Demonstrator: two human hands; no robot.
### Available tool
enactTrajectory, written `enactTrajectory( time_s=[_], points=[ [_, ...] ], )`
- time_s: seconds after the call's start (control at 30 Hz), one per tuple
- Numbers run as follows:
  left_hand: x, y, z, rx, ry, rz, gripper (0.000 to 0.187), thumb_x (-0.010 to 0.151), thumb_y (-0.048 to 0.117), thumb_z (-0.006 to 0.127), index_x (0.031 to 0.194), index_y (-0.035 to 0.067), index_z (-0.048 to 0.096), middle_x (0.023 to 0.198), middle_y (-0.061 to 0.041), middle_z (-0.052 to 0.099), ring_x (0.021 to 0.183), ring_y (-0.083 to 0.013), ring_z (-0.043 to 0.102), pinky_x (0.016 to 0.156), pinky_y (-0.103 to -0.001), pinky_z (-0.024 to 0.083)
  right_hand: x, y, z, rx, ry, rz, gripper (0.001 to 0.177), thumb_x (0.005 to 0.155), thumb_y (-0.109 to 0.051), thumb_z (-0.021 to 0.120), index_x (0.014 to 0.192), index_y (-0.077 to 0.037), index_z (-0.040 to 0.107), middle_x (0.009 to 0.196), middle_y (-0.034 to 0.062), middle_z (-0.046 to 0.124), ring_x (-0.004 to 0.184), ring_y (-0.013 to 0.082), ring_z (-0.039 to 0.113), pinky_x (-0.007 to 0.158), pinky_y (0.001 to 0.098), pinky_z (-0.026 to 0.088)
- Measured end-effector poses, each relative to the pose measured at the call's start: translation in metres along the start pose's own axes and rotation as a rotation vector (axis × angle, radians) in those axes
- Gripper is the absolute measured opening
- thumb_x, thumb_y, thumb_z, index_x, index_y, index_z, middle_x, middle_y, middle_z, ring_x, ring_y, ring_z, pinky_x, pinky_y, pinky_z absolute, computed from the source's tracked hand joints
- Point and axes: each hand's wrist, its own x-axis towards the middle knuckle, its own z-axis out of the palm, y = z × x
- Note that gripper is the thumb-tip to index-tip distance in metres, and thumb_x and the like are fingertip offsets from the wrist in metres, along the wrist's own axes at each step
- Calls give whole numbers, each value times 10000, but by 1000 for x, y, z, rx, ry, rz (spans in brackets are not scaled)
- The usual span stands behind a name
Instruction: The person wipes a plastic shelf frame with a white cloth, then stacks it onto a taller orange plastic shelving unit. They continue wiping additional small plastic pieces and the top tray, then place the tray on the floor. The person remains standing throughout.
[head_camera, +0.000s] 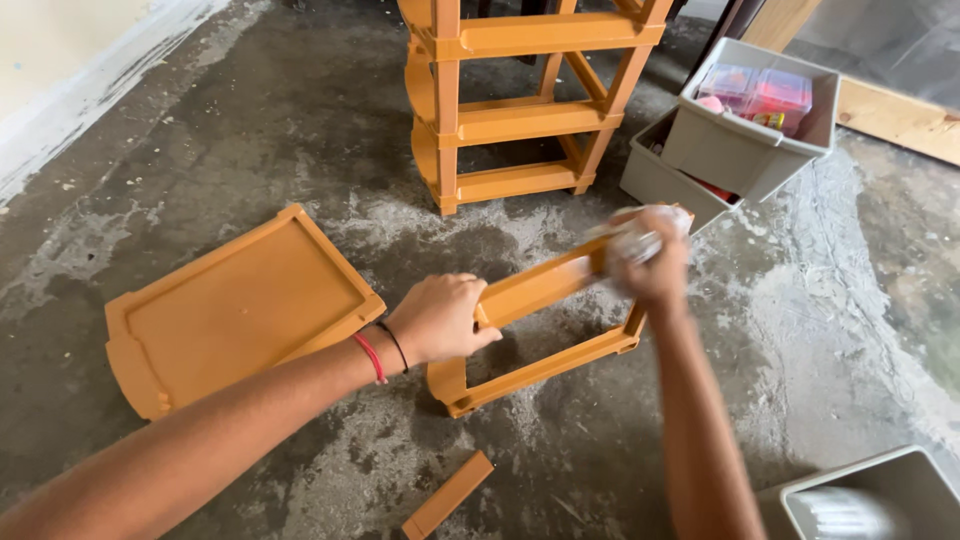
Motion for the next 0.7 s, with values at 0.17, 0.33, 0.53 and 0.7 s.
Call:
enactTrajectory(
  time_s=[0.17, 0.33, 0.53, 0.7],
  points=[
    [-1, 9, -5, 37, -77, -35, 459, 804, 409, 803, 856, -16, 637, 871, -167, 706, 791, -316, 722, 741, -428, 601, 7, -33, -1, -304, -87, 190, 107, 871, -149, 601, 927, -98, 677, 848, 113, 729, 687, 184, 683, 579, 342, 583],
    [-9, 2, -9, -62, -60, -28, 329, 793, 331, 760, 912, 35, 679, 934, -155, 744, 807, -324, 737, 758, -433, 601, -81, -86, 104, -319, 21, -458, 328, 757, -201, 673, 1058, -71, 675, 1083, 128, 681, 1063, 357, 684, 1014, 521, 554],
    [-7, 4, -2, -10, -58, -16, 467, 811, 388, 787, 942, -31, 627, 912, -179, 692, 792, -322, 721, 753, -433, 597, -7, 15, 34, 190, -2, -550, 438, 798, -356, 645, 1107, -45, 631, 1037, 152, 706, 990, 291, 683, 857, 462, 546],
    [-7, 9, -1, 23, -21, 50, 450, 814, 382, 787, 896, -32, 631, 871, -173, 678, 793, -332, 705, 744, -430, 597, 7, 31, -18, -2, 44, 104, 195, 900, -231, 564, 1002, -91, 654, 939, 75, 716, 825, 192, 718, 700, 313, 601]
  ],
)
